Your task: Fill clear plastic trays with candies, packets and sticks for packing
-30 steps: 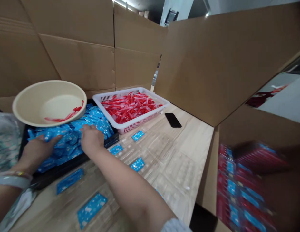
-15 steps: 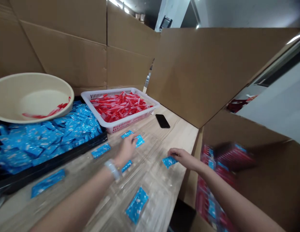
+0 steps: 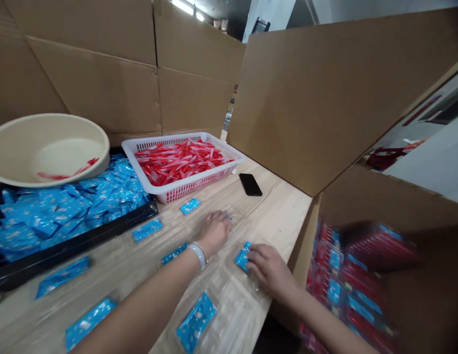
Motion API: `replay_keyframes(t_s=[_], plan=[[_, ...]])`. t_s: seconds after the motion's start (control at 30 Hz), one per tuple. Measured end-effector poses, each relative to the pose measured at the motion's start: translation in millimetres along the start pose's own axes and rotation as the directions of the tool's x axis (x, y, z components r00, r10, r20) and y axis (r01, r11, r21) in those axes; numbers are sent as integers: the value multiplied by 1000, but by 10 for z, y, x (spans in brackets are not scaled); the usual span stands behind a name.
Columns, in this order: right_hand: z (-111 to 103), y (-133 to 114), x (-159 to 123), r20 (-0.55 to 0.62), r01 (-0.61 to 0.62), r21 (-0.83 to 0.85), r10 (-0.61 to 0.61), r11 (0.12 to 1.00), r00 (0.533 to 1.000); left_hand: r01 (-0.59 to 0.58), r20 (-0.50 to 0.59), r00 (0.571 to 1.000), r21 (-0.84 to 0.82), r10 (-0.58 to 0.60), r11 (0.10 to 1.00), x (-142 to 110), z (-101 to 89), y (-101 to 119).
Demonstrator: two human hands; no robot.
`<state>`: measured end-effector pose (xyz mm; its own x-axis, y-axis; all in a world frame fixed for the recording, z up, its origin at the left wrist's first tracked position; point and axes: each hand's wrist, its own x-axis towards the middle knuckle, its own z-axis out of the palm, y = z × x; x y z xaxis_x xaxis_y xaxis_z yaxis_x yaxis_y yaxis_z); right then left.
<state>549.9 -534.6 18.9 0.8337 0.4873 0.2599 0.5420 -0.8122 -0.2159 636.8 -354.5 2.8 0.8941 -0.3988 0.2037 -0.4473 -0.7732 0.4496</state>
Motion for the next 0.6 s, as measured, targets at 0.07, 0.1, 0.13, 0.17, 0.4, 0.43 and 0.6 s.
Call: replay_keyframes(t_s=[0.07,0.1,0.13,0.17,0.4,0.43,0.6], plan=[[-7,-89,-67,97,87,-12,-86,996,992,-69,127,990,34,64,997,-80,-3,-9],[-4,-126,-89,110,105,-27,-101,994,989,-75,155,986,52,66,996,-116,-24,-6],[1,-155,-103,101,114,-47,-109,992,989,-78,153,986,67,67,995,-148,-66,2],[6,-175,-113,83,126,-65,-121,990,989,-91,127,989,80,80,993,-173,-136,11],[-52,-169,-94,207,304,-57,-287,951,935,-102,-306,940,175,152,979,61,-1357,-455],[-76,-161,-80,216,319,-43,-303,947,928,-15,-337,938,194,81,981,160,-1547,-635],[-257,-128,253,-73,283,-97,-291,954,954,330,-78,943,362,-325,872,700,-1967,-1507]])
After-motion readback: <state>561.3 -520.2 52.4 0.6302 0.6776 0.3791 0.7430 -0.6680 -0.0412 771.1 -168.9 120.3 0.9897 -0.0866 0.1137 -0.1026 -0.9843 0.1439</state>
